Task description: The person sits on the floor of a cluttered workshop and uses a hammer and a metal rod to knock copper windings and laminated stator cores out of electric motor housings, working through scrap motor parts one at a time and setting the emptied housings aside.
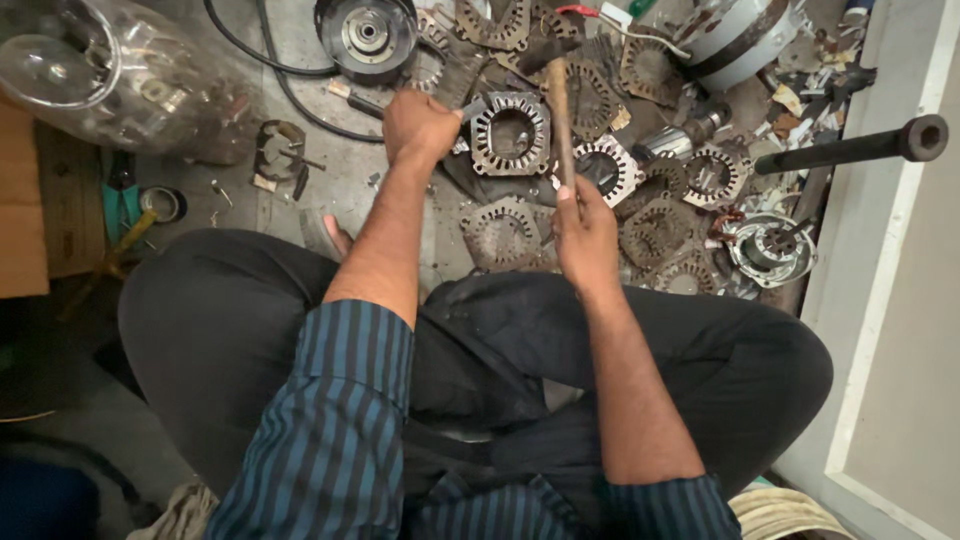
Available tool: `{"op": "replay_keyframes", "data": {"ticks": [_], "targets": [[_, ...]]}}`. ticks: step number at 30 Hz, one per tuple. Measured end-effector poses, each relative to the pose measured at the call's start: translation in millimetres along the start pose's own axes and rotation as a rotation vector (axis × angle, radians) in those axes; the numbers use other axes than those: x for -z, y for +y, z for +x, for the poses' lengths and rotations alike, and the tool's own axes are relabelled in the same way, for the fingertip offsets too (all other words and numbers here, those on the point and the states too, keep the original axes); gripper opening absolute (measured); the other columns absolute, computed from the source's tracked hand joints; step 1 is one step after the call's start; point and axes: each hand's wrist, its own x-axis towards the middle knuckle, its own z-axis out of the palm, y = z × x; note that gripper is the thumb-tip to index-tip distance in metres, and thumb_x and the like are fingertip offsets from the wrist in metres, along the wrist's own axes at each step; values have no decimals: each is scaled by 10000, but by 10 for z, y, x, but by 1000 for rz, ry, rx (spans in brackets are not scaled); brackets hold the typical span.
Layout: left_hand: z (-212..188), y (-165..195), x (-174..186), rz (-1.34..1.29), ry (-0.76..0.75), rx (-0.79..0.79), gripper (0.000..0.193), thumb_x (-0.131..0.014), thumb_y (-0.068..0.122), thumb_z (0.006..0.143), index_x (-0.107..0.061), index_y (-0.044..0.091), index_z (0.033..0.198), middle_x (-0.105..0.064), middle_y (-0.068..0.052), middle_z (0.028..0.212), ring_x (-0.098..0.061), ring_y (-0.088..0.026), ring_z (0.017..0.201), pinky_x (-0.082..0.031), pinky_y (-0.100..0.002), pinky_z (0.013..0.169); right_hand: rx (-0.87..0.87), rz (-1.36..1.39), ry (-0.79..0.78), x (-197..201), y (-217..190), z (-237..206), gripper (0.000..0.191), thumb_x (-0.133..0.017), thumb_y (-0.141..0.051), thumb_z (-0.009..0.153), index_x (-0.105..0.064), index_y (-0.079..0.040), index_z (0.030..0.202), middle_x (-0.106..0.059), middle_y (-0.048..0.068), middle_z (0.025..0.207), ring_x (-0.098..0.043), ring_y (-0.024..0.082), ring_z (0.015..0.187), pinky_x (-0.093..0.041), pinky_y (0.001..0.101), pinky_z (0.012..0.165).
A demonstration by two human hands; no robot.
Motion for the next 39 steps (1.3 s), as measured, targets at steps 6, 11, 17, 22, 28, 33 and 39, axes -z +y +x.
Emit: {"op": "replay_keyframes", "data": {"ticks": [6,11,17,22,28,33,39], "targets": [[-53,54,65,60,-32,4,218,-855,293,730,-810,116,849,-765,-169,959,-741,-345,951,-570,-416,889,-45,-100,-80,-71,-290,-70,541,-555,-190,1061,-424,-179,1587,-582,-43,852,-528,69,664,-456,244,594],[-76,-40,66,101,-48,20,228,-809,265,734,-811,92,883,-754,-191,985,-733,-350,971,-568,-415,897,27,21,-67,-161,-183,-107,537,-523,-135,1095,-390,-166,1614,-581,-65,948,-479,51,699,-454,234,624],[-35,-43,39,176,-7,-19,238,-720,213,793,-782,33,936,-730,-250,1017,-708,-399,1008,-558,-457,898,-30,26,-86,-69,-93,-100,529,-536,-148,1084,-425,-158,1602,-514,-59,812,-483,46,659,-444,224,593],[-103,-34,58,113,-24,94,231,-716,221,779,-784,44,913,-732,-224,1031,-717,-383,1003,-571,-459,865,-99,58,-165,-125,-27,-134,544,-547,-140,1065,-430,-136,1596,-515,-70,815,-466,40,660,-427,224,579],[-112,-92,54,159,-22,-11,233,-746,223,763,-786,34,894,-739,-241,994,-724,-381,990,-562,-448,896,19,137,28,-70,36,-131,515,-522,-153,1098,-414,-133,1601,-497,-66,781,-452,41,655,-409,225,575],[-85,-106,60,137,-39,19,244,-762,227,723,-793,40,878,-733,-234,990,-719,-384,986,-556,-444,898,-54,-20,-158,-56,1,-164,497,-544,-172,1078,-487,-138,1570,-527,-72,790,-471,41,666,-426,224,592],[-130,-136,56,194,-20,13,265,-751,246,775,-787,25,917,-725,-257,1045,-704,-402,1035,-557,-465,914,-160,59,-62,-90,-47,-210,491,-527,-187,1070,-483,-149,1558,-499,-70,749,-436,48,621,-392,232,551]]}}
